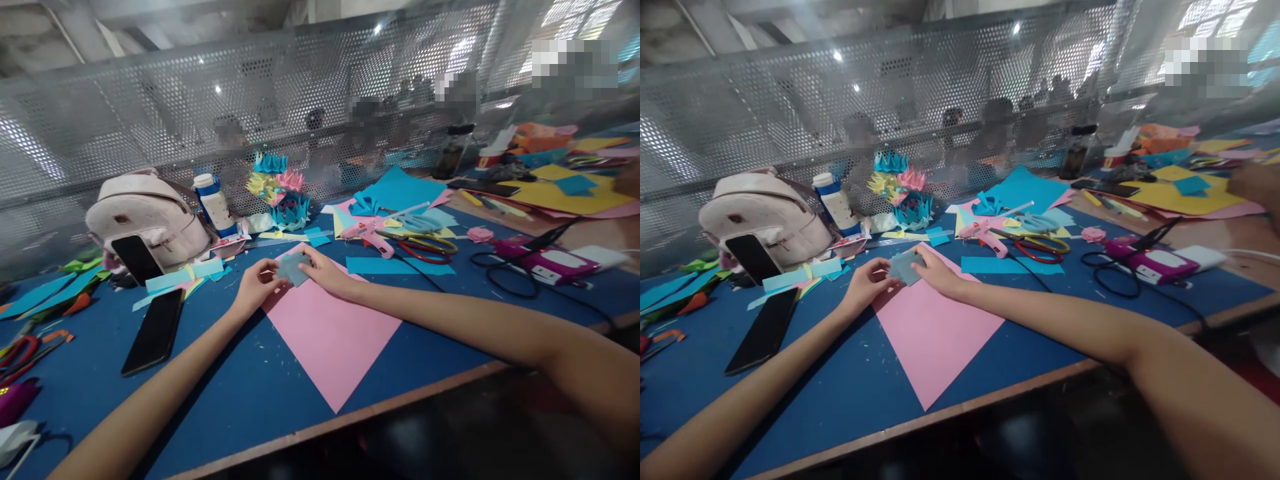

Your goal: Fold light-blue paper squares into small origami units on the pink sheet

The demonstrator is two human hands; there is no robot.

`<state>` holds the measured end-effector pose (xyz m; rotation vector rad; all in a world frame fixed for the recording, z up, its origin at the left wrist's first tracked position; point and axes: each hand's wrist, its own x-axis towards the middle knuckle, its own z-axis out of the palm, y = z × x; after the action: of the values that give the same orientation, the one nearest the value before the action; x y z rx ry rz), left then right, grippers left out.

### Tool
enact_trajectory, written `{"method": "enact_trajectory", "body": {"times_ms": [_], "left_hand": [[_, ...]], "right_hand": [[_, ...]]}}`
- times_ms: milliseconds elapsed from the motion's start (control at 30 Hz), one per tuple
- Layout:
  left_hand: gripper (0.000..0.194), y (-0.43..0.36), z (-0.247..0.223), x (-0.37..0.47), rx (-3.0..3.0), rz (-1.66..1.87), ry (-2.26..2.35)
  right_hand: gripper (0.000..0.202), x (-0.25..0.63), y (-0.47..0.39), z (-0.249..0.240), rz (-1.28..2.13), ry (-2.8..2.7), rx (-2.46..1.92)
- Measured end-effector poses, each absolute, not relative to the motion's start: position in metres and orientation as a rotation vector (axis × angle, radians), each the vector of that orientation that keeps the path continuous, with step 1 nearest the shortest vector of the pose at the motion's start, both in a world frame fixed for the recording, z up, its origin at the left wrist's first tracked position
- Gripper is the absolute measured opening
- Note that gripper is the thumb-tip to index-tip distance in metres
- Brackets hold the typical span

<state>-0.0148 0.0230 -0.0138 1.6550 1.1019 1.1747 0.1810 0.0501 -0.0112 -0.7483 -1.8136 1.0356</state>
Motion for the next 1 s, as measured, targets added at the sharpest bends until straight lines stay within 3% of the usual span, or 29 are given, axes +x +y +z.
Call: {"method": "enact_trajectory", "body": {"times_ms": [133,467,600,1000], "left_hand": [[0.027,0.017,-0.011,-0.013,1.648,1.213,1.083],[0.016,0.007,-0.004,-0.010,1.699,1.368,1.117],[0.014,0.008,-0.005,-0.012,1.742,1.374,1.186],[0.014,0.014,-0.010,-0.012,2.094,1.063,1.256]], "right_hand": [[0.016,0.182,0.049,-0.013,1.003,-1.814,-0.754],[0.035,0.181,0.043,-0.013,0.942,-1.868,-0.688],[0.033,0.181,0.045,-0.014,0.937,-1.865,-0.699],[0.034,0.183,0.041,-0.009,1.000,-1.854,-0.691]]}}
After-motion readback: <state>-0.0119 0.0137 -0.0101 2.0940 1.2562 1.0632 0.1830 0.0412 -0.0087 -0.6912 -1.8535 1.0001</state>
